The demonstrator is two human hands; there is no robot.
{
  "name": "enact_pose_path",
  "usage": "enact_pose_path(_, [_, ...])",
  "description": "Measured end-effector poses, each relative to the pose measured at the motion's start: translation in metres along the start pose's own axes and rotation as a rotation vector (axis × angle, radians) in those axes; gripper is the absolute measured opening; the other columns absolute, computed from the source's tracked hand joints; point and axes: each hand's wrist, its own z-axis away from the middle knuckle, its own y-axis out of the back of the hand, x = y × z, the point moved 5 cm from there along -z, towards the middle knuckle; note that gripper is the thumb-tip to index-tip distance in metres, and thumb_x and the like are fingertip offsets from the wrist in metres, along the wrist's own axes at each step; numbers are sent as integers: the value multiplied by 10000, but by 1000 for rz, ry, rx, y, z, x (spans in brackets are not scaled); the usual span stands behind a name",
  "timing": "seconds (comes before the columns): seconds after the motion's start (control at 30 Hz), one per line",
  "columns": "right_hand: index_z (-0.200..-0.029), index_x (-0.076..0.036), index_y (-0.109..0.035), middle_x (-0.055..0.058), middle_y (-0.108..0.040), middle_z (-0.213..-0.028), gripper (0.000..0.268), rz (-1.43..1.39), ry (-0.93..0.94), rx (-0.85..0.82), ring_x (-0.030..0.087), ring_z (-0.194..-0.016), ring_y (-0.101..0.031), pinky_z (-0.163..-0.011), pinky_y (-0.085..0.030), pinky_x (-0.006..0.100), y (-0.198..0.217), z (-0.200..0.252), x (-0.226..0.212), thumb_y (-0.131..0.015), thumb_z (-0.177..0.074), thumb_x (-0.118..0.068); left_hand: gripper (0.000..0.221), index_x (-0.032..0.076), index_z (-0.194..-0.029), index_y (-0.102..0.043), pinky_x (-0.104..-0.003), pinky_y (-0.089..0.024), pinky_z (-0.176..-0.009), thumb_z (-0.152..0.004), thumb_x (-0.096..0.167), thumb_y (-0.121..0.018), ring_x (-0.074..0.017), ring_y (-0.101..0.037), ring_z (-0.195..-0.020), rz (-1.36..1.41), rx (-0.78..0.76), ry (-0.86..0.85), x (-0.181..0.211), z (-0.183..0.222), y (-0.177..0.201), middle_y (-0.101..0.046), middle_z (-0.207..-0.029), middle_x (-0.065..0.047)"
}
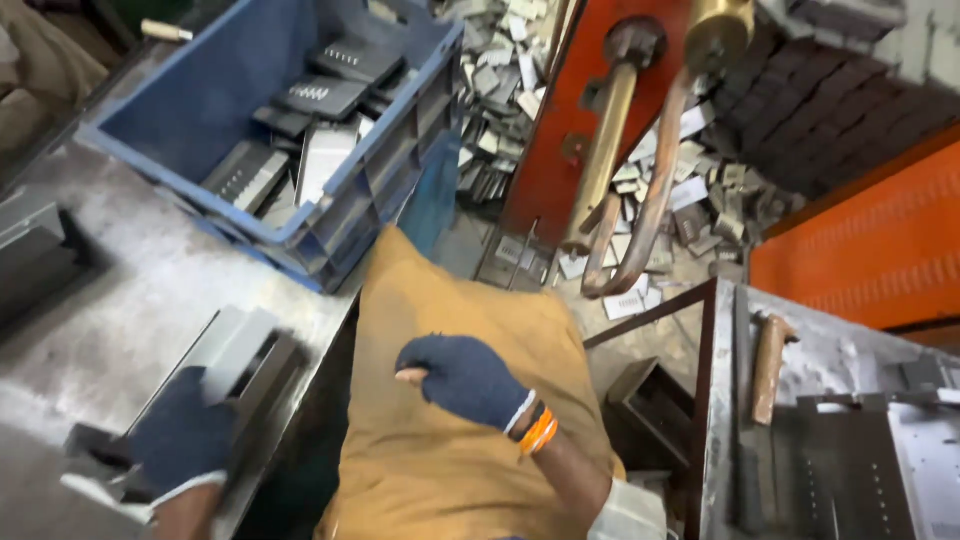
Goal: Assembling and spot welding metal chassis components on a production line.
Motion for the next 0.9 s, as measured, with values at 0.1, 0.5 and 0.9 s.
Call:
enact_pose_path(0.1, [-1054, -119, -718, 99, -712, -928, 174, -15, 36, -7, 300, -851, -693, -760, -548, 401, 2, -8, -23, -739, -902, -203, 650, 108, -1351, -663, -482, -531, -939, -755, 349, -757, -372, -685, -1096, -4, -8, -95, 30, -16, 82, -715, -1208, -172])
enact_pose_path(0.5, [-1182, -165, -716, 95, -750, -1018, 511, 262, 24, 385, 319, -921, -712, -785, -553, 433, 19, -22, -74, -814, -680, -161, 518, 75, -1191, -660, -464, -494, -885, -735, 314, -718, -308, -703, -983, 252, 316, -1061, 248, -11, 247, -713, -1097, -104])
enact_pose_path(0.9, [-1050, -97, -697, 124, -702, -748, 528, 370, -616, 659, 334, -685, -691, -635, -527, 456, 84, 17, 0, -882, -677, -422, 255, 87, -1042, -746, -464, -511, -856, -853, 244, -678, -408, -669, -984, 525, -18, -230, 187, -295, -29, -721, -1042, -219])
